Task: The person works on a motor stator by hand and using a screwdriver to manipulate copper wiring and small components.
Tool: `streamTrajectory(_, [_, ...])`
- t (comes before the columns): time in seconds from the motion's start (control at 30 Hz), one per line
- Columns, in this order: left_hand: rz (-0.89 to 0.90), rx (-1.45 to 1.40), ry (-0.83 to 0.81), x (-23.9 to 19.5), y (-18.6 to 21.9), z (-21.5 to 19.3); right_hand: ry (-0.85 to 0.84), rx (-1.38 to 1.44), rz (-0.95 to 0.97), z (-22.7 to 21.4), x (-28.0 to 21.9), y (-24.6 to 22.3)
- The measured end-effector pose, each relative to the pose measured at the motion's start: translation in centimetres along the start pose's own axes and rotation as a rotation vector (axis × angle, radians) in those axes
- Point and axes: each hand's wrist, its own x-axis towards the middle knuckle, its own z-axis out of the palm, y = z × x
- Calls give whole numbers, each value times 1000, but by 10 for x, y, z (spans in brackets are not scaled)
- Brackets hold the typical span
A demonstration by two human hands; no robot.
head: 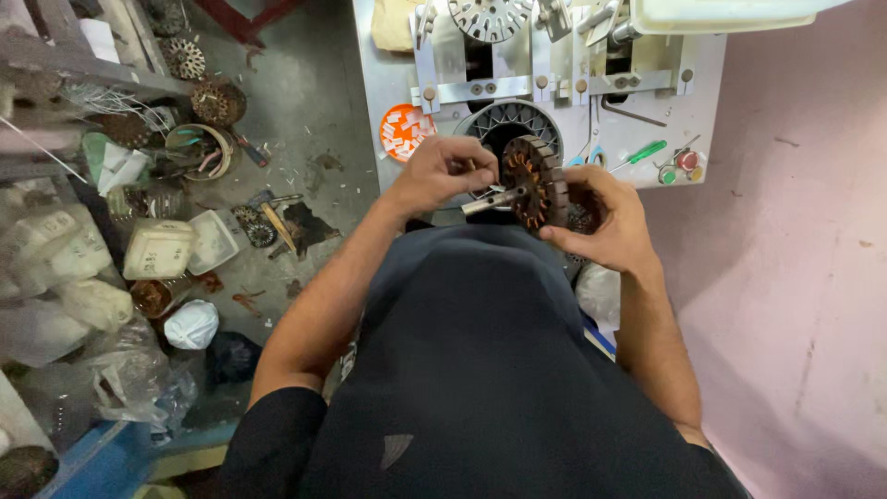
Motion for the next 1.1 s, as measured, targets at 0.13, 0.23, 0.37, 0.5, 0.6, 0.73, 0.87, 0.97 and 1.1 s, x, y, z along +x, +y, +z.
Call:
streamTrajectory(0.13, [315,745,51,17,30,-4,102,-370,-112,26,14,-9])
streamTrajectory(0.23, [324,901,150,13,35,13,140,-303,-141,43,23,-8])
streamTrajectory(0.37, [295,932,255,-3,27,38,128,-176,-169,33,19,24])
streamTrajectory(0.5, [337,763,378,-13,21,48,409,142,171,-16,25,97])
streamTrajectory(0.6, [151,534,470,-17,24,48,643,-51,290,-62,32,162])
streamTrajectory(0.73, [371,591,565,-15,28,43,634,-364,552,-99,35,230])
streamTrajectory(0.87, [314,159,339,1,27,33,696,-343,453,-105,43,253])
streamTrajectory(0.97, [305,32,115,10,26,28,739,-482,371,-109,41,244])
streamTrajectory(1.1, [464,560,49,11,26,35,970,123,130,-102,36,196])
